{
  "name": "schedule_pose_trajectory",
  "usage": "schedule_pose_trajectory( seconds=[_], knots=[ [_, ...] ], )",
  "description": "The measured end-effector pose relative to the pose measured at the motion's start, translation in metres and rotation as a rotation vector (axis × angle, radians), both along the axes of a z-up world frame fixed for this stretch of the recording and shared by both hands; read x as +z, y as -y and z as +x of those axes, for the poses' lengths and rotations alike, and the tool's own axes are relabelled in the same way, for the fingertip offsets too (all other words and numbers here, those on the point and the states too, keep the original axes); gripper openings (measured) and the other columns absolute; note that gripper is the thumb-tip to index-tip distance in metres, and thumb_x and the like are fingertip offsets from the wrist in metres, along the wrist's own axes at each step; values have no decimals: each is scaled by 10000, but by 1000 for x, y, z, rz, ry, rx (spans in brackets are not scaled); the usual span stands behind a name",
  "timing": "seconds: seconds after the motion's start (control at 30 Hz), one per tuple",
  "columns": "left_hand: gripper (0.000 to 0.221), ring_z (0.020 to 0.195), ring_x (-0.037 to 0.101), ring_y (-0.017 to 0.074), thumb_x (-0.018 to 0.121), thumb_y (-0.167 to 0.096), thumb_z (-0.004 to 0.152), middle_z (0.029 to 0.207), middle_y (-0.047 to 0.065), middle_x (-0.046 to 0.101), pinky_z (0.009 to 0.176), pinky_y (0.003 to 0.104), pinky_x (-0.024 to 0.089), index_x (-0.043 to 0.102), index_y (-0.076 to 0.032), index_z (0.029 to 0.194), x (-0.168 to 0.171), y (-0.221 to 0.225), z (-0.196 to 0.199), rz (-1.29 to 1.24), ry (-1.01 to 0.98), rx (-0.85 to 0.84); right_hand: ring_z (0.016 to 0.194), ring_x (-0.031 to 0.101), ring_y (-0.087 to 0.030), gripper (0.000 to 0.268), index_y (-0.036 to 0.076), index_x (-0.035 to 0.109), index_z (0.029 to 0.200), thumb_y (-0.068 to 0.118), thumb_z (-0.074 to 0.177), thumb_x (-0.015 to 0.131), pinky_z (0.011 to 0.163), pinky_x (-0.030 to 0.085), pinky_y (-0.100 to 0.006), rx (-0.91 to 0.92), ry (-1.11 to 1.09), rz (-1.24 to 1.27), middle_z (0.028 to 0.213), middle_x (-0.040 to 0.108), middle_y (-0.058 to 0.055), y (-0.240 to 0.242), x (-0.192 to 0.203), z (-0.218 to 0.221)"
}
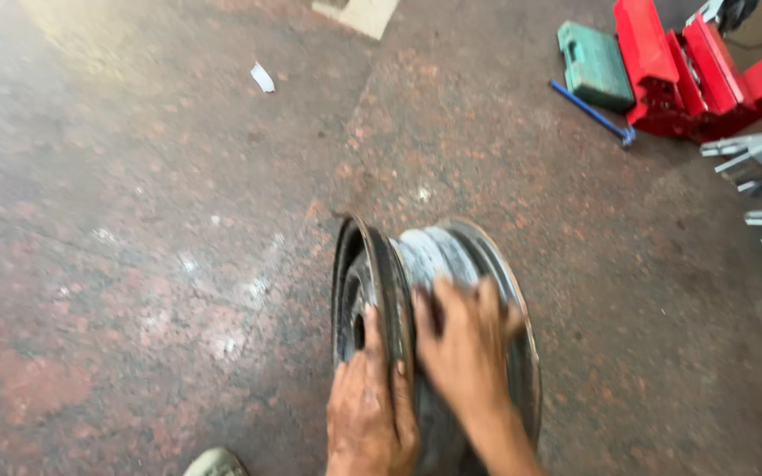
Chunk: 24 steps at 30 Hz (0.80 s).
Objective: The person cleans the surface of a metal wheel rim by hand using a small abrasive block.
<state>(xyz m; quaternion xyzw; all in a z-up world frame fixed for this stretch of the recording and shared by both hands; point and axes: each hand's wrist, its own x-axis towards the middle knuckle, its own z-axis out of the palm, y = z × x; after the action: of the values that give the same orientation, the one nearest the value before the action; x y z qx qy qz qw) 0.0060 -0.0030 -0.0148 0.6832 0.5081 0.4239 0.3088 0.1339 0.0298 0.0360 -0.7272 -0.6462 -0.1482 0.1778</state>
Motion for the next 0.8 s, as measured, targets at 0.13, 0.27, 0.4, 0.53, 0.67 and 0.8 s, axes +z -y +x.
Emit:
schedule_pose_trajectory(
  seconds=[0.13,0.27,0.4,0.53,0.67,0.8],
  knots=[
    [664,738,643,378,567,-117,937,890,222,684,733,465,515,341,103,1521,-2,2,2,42,57,18,882,604,-258,212,156,691,866,354,794,668,856,335,-535,-111,-170,-238,855,751,-13,46,12,-15],
    [667,739,653,354,545,-89,944,901,217,694,716,457,514,311,102,1539,-1,9,-1,-69,37,-17,979,580,-318,233,124,666,850,347,916,650,879,326,-565,-136,53,-149,882,726,-68,3,11,5],
    [663,773,677,335,534,-74,928,940,222,700,743,453,515,320,114,1527,5,4,-5,39,48,-24,994,581,-333,191,135,656,836,325,853,645,909,297,-630,-53,46,-85,880,721,-76,35,11,-13],
    [656,748,655,349,560,-96,933,875,217,686,738,454,515,335,95,1519,-3,5,0,-51,18,-17,907,583,-269,218,135,671,833,346,878,635,940,303,-600,-115,-118,-191,849,744,-37,37,-2,-10],
    [660,768,660,327,537,-96,936,903,202,690,740,447,501,321,121,1520,8,1,-3,41,-16,-11,944,579,-299,242,127,653,865,359,935,663,878,338,-522,-150,30,-78,890,720,-66,17,-8,1],
    [658,733,640,328,576,-142,926,840,177,683,713,450,490,356,92,1500,11,-15,1,88,-77,57,842,584,-276,251,158,631,795,371,913,692,823,344,-497,-159,209,165,749,645,-61,76,-24,-4]
  ],
)
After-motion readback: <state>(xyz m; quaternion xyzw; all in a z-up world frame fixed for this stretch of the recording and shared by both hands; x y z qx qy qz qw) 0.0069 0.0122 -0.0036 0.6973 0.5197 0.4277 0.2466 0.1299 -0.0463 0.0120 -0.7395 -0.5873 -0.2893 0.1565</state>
